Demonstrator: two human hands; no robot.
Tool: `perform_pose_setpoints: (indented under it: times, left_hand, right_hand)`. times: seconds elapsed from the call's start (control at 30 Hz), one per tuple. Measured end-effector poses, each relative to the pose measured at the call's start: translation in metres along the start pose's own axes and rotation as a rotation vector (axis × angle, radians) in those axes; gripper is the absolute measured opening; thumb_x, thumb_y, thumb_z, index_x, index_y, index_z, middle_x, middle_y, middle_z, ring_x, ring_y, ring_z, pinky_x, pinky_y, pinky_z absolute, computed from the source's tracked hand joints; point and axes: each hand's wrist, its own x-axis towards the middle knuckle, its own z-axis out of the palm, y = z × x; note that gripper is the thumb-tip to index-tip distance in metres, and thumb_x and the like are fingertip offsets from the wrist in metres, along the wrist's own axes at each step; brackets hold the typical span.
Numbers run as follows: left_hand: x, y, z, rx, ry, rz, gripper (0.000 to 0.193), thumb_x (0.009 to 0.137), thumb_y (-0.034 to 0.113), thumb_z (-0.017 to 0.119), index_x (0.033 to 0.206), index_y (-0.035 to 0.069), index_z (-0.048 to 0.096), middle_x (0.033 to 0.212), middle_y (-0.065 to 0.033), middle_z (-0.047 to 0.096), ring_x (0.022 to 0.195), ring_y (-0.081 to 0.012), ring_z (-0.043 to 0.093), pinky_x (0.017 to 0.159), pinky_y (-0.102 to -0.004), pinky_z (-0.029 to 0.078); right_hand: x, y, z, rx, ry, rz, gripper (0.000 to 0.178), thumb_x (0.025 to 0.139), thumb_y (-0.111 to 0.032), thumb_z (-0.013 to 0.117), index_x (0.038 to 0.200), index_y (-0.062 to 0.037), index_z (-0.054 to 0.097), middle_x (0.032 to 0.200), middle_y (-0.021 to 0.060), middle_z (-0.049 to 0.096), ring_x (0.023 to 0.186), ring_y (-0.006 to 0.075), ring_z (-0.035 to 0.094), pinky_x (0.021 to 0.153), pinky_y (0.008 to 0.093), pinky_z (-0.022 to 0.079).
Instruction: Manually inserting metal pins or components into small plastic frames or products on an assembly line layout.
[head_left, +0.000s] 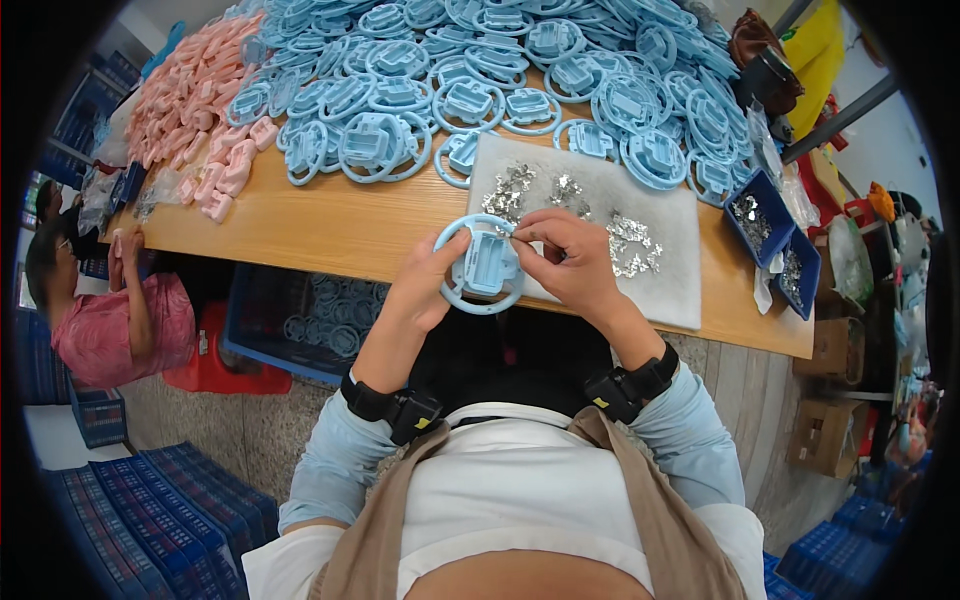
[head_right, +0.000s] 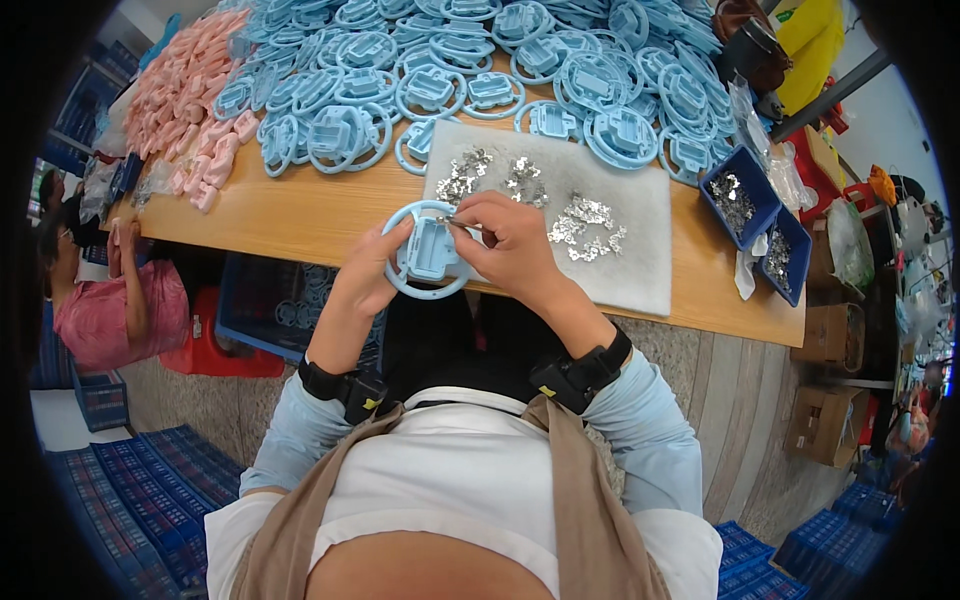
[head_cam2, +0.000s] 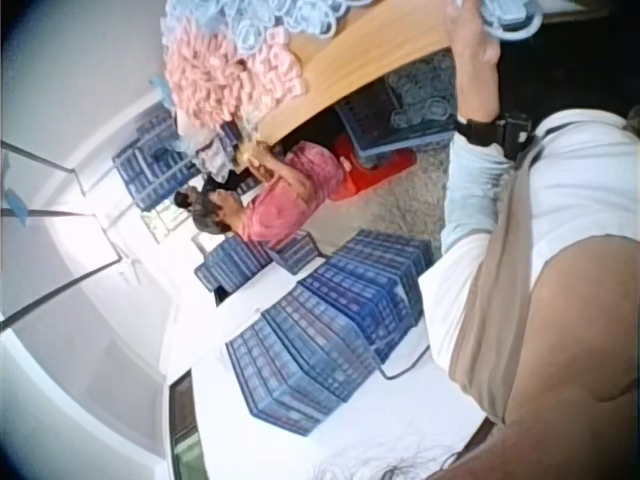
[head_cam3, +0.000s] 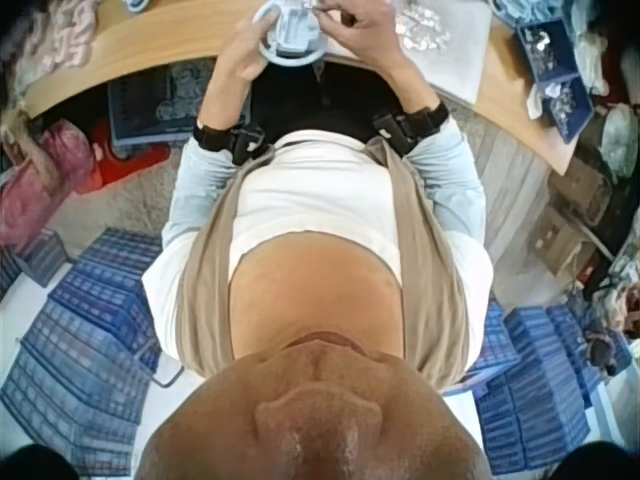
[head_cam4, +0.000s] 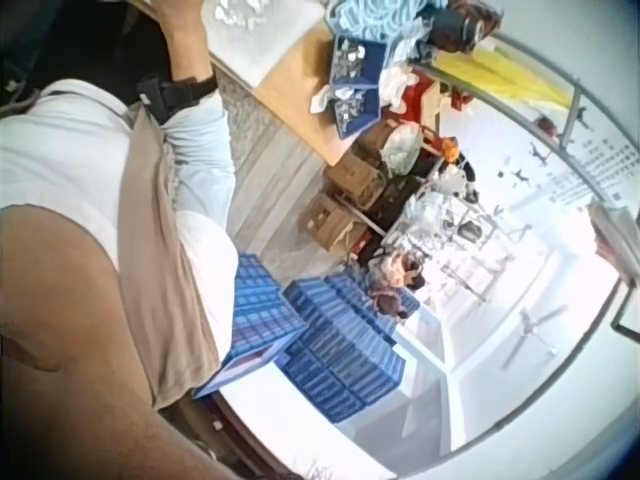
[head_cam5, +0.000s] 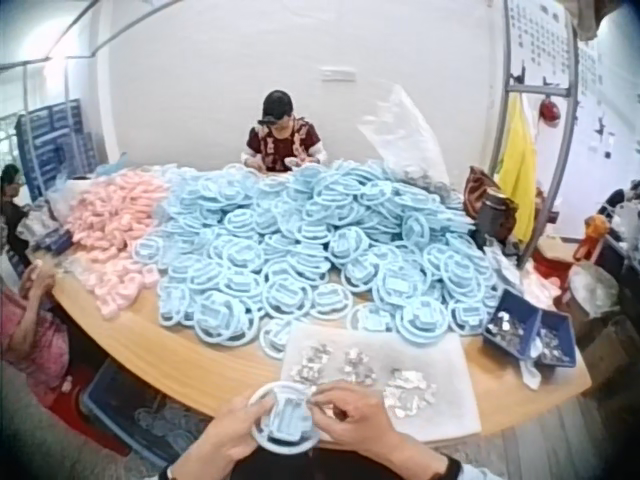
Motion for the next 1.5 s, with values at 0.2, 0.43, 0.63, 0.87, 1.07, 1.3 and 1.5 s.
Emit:
perform_pose_setpoints:
  times: [0.2, 0.43, 0.63, 0.87, 1.07, 1.3, 1.5]
  left_hand:
    - [0.004, -0.008, 0.003, -0.123, -0.042, -0.094, 0.024, 0.089, 0.017, 0.054, 0.105, 0.0, 0.053, 0.094, -0.0071, 0.061, 0.084, -0.0138, 0.06, 0.074, -0.0277, 0.05]
    - [0.002, -0.009, 0.006, -0.163, -0.082, -0.117, 0.023, 0.09, 0.017, 0.052, 0.104, -0.001, 0.055, 0.094, -0.0078, 0.061, 0.083, -0.0139, 0.06, 0.074, -0.0274, 0.05]
    - [0.001, -0.009, 0.007, -0.179, -0.104, -0.125, 0.024, 0.089, 0.018, 0.052, 0.105, -0.001, 0.054, 0.093, -0.0076, 0.061, 0.083, -0.0139, 0.061, 0.074, -0.0273, 0.051]
    - [0.007, -0.017, 0.018, -0.042, 0.019, -0.046, 0.032, 0.082, 0.02, 0.064, 0.104, -0.001, 0.055, 0.094, -0.0066, 0.062, 0.079, -0.0143, 0.062, 0.068, -0.028, 0.053]
    - [0.01, -0.023, 0.013, 0.088, 0.063, -0.036, 0.026, 0.08, 0.017, 0.065, 0.098, -0.002, 0.059, 0.087, -0.0073, 0.063, 0.074, -0.0139, 0.063, 0.065, -0.0264, 0.052]
    - [0.008, -0.025, 0.013, 0.064, 0.085, -0.022, 0.026, 0.08, 0.015, 0.065, 0.099, -0.001, 0.059, 0.086, -0.0065, 0.063, 0.075, -0.0133, 0.062, 0.064, -0.0247, 0.05]
    - [0.008, -0.029, 0.009, 0.102, -0.01, -0.032, 0.031, 0.078, 0.011, 0.064, 0.106, 0.002, 0.056, 0.094, -0.0053, 0.061, 0.085, -0.014, 0.059, 0.074, -0.0277, 0.049]
  right_hand:
    - [0.0, 0.013, 0.003, -0.192, -0.01, -0.191, 0.014, 0.066, -0.002, 0.066, 0.079, -0.0017, 0.061, 0.086, 0.0075, 0.062, 0.061, 0.0194, 0.06, 0.053, 0.0271, 0.047]
    - [-0.002, 0.008, 0.002, -0.219, 0.006, -0.248, 0.014, 0.066, 0.001, 0.065, 0.079, -0.0029, 0.062, 0.086, 0.0071, 0.063, 0.061, 0.0165, 0.061, 0.052, 0.0251, 0.048]
    - [-0.002, 0.009, -0.004, -0.291, -0.093, -0.276, 0.018, 0.065, 0.0, 0.066, 0.081, -0.0039, 0.062, 0.088, 0.0076, 0.062, 0.068, 0.0211, 0.063, 0.057, 0.0277, 0.05]
    - [-0.002, 0.001, -0.001, -0.248, -0.106, -0.119, 0.023, 0.065, -0.001, 0.066, 0.088, -0.0047, 0.062, 0.088, 0.0075, 0.059, 0.065, 0.0233, 0.06, 0.056, 0.03, 0.049]
    - [-0.018, -0.007, 0.007, -0.608, -0.16, -0.148, 0.02, 0.069, -0.009, 0.064, 0.089, -0.0051, 0.061, 0.077, 0.0072, 0.054, 0.06, 0.0247, 0.058, 0.05, 0.0323, 0.046]
    - [-0.013, 0.013, 0.008, 0.057, -0.055, 0.349, 0.019, 0.071, -0.011, 0.061, 0.086, -0.0002, 0.066, 0.06, 0.0083, 0.055, 0.054, 0.0231, 0.055, 0.046, 0.0311, 0.04]
    - [-0.007, 0.009, 0.004, -0.289, -0.115, 0.201, 0.024, 0.077, -0.009, 0.06, 0.1, -0.0023, 0.063, 0.07, 0.0103, 0.059, 0.056, 0.0161, 0.054, 0.053, 0.0274, 0.043]
